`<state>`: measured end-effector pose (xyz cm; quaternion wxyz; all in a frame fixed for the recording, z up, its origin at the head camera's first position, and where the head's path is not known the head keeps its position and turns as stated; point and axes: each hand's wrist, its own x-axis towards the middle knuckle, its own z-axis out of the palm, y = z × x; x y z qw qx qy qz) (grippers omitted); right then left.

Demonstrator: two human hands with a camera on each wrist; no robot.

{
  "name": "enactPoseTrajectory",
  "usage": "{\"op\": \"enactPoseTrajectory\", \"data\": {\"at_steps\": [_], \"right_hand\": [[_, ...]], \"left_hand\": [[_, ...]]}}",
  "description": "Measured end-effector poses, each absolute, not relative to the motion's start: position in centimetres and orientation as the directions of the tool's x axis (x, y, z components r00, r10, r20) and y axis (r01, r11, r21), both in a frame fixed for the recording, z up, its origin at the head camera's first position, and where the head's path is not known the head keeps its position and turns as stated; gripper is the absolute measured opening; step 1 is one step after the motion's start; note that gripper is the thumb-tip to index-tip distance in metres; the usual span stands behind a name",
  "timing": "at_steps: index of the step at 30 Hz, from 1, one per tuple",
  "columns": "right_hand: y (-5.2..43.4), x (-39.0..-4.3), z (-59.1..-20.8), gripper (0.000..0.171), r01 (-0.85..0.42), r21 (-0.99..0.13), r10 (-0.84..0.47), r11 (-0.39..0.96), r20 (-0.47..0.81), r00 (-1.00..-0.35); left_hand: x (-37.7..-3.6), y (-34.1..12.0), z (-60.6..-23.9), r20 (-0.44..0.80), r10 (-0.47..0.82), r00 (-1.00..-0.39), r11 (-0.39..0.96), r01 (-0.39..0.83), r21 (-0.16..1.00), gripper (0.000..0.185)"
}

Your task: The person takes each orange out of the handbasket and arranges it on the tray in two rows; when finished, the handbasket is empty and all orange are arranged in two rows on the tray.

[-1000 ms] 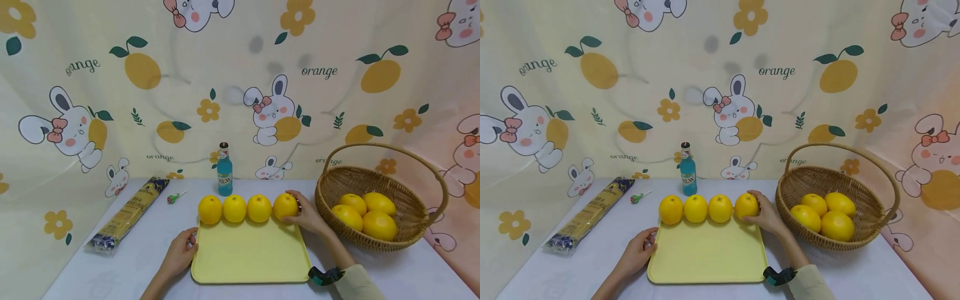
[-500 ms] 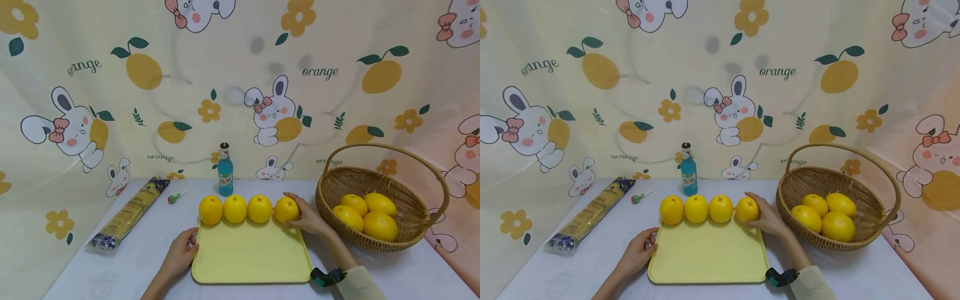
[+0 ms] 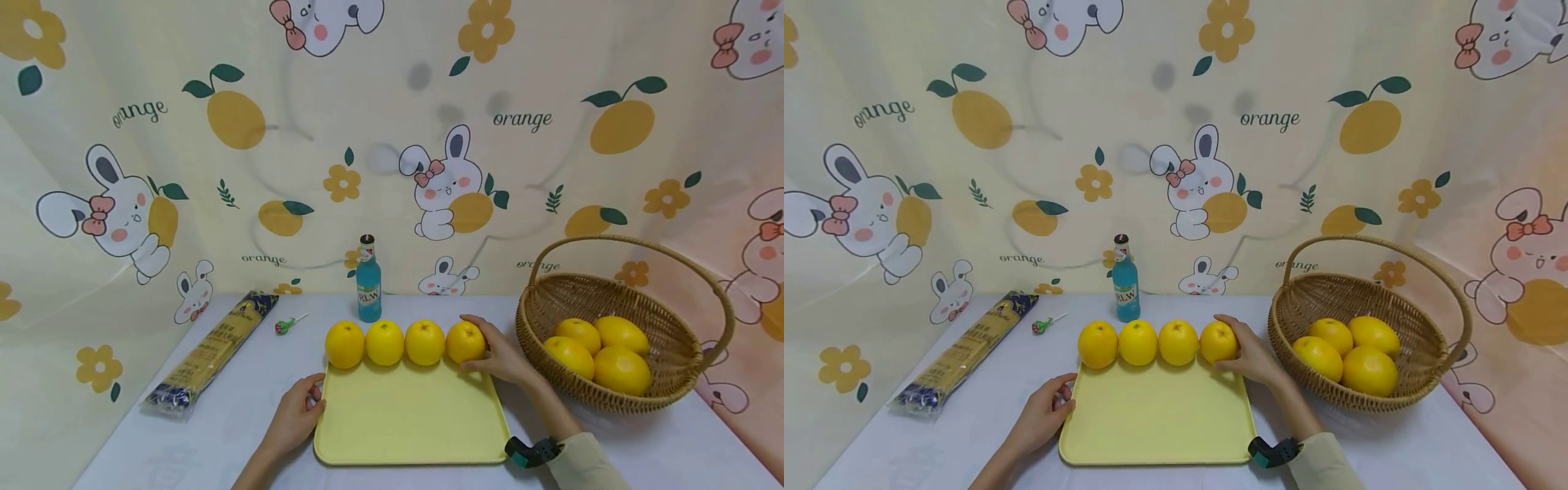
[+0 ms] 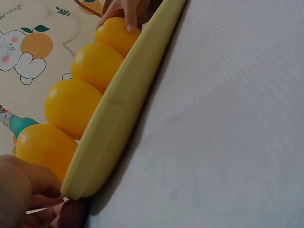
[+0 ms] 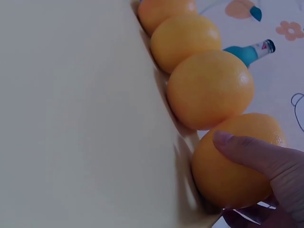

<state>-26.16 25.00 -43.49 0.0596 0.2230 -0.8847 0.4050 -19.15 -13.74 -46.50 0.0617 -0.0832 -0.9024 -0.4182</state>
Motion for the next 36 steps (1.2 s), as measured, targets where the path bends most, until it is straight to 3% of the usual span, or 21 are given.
{"op": "enactPoseTrajectory", "data": {"at_steps": [8, 16, 31, 36], "right_hand": [[25.1, -25.9, -43.3, 0.086, -0.46, -0.661, -0.37, 0.593, 0.283, -0.885], [24.1, -24.0, -40.5, 0.079, -0.445, -0.719, -0.359, 0.533, 0.284, -0.889], [25.6, -26.2, -43.5, 0.082, -0.465, -0.709, -0.364, 0.53, 0.304, -0.88], [25.4, -25.9, -43.2, 0.089, -0.489, -0.637, -0.333, 0.597, 0.357, -0.873]], "left_hand": [[-19.2, -13.7, -46.5, 0.175, 0.098, -0.98, 0.64, 0.197, 0.742, 0.042], [-19.1, -13.7, -46.6, 0.186, 0.091, -0.978, 0.642, 0.2, 0.74, 0.042], [-19.0, -13.6, -46.4, 0.173, 0.089, -0.981, 0.624, 0.19, 0.758, 0.041], [-19.0, -13.6, -46.4, 0.171, 0.089, -0.981, 0.624, 0.189, 0.758, 0.041]]}}
